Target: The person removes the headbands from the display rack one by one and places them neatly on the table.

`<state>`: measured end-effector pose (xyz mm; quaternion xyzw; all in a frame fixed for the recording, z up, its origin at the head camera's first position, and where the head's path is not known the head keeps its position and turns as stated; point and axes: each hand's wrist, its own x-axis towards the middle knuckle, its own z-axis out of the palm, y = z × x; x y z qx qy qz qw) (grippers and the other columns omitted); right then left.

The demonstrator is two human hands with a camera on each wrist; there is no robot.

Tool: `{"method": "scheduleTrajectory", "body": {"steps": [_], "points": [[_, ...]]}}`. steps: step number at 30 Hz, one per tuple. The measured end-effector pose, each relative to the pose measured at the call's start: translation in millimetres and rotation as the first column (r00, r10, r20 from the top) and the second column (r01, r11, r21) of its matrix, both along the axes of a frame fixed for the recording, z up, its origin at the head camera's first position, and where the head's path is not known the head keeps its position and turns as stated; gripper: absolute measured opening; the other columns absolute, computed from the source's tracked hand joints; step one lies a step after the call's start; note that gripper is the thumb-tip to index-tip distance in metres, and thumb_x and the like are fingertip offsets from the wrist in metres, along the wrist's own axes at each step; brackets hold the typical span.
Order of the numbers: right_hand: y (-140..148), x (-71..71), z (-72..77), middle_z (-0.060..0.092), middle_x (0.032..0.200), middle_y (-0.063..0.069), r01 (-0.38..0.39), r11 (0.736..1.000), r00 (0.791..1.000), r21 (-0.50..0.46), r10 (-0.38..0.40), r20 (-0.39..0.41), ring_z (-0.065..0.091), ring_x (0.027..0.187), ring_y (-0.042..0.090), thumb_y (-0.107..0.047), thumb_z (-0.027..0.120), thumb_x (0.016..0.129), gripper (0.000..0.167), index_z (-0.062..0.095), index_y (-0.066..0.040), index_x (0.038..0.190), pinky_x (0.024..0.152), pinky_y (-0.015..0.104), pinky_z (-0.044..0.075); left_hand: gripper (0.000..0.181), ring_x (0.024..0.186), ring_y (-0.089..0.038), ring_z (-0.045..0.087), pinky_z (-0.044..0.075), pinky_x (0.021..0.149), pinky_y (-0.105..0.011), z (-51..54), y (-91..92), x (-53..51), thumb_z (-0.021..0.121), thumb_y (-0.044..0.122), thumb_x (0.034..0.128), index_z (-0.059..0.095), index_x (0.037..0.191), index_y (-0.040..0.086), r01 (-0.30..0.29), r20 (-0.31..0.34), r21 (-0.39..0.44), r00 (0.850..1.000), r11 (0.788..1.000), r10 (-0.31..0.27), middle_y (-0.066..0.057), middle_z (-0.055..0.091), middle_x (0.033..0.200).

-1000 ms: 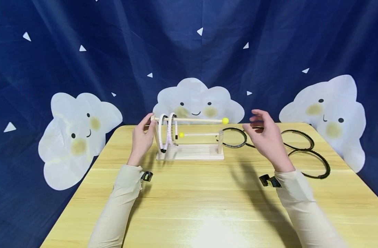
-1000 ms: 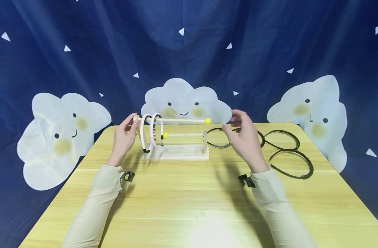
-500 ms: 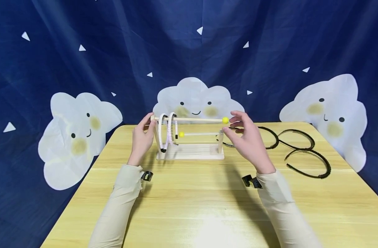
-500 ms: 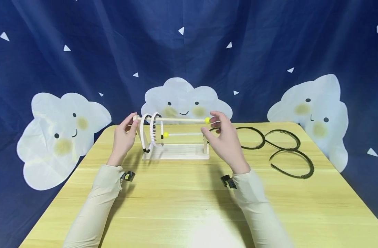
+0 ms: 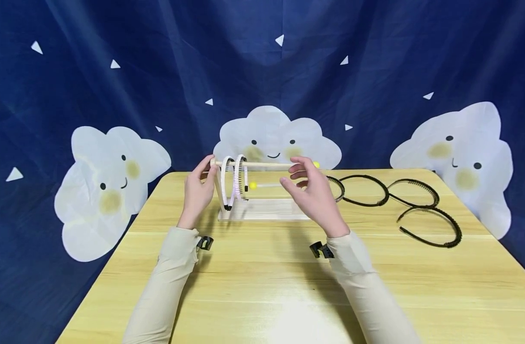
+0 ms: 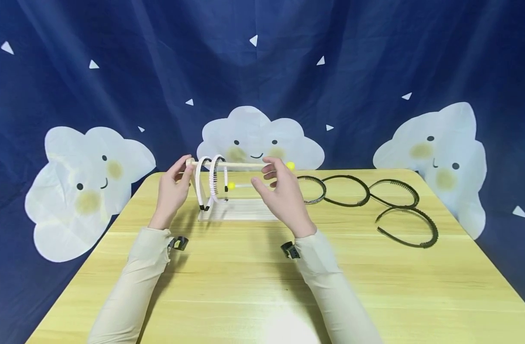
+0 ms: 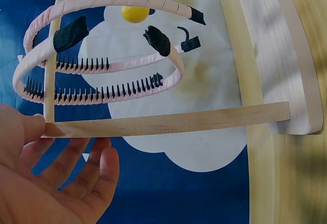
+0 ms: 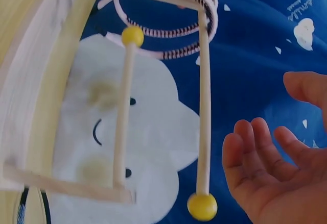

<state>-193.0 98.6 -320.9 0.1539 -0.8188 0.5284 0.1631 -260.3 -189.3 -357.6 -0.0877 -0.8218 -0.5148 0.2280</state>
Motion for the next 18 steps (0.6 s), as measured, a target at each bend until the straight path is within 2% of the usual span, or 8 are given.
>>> {"method": "scheduleTrajectory", "body": {"steps": [9, 18], "points": [[-39, -8.0, -12.5, 0.067, 0.113, 0.007, -0.029, 1.000, 1.000, -0.009, 0.029, 0.000, 0.066, 0.102, 0.021, -0.020, 0.073, 0.096, 0.047, 0.056, -0.006, 0.137, 0.085, 0.041, 0.056, 0.039, 0.117, -0.031, 0.062, 0.050, 0.101, -0.045, 3.3, -0.6, 0.7, 0.056, 0.019, 0.1067, 0.059, 0.144, 0.008, -0.003, -0.011, -0.004, 1.000, 1.000, 0.003, -0.019, 0.067, 0.128], [-78, -14.4, -25.6, 0.068, 0.112, 0.006, -0.015, 0.995, 1.000, -0.101, 0.017, 0.020, 0.066, 0.099, 0.018, -0.021, 0.077, 0.093, 0.044, 0.059, -0.009, 0.131, 0.081, 0.032, 0.056, 0.039, 0.116, -0.033, 0.063, 0.051, 0.101, -0.045, 1.1, 0.5, -1.8, 0.057, 0.021, 0.1062, 0.060, 0.142, 0.006, -0.005, -0.003, 0.004, 1.000, 1.000, 0.005, -0.020, 0.068, 0.127]]}}
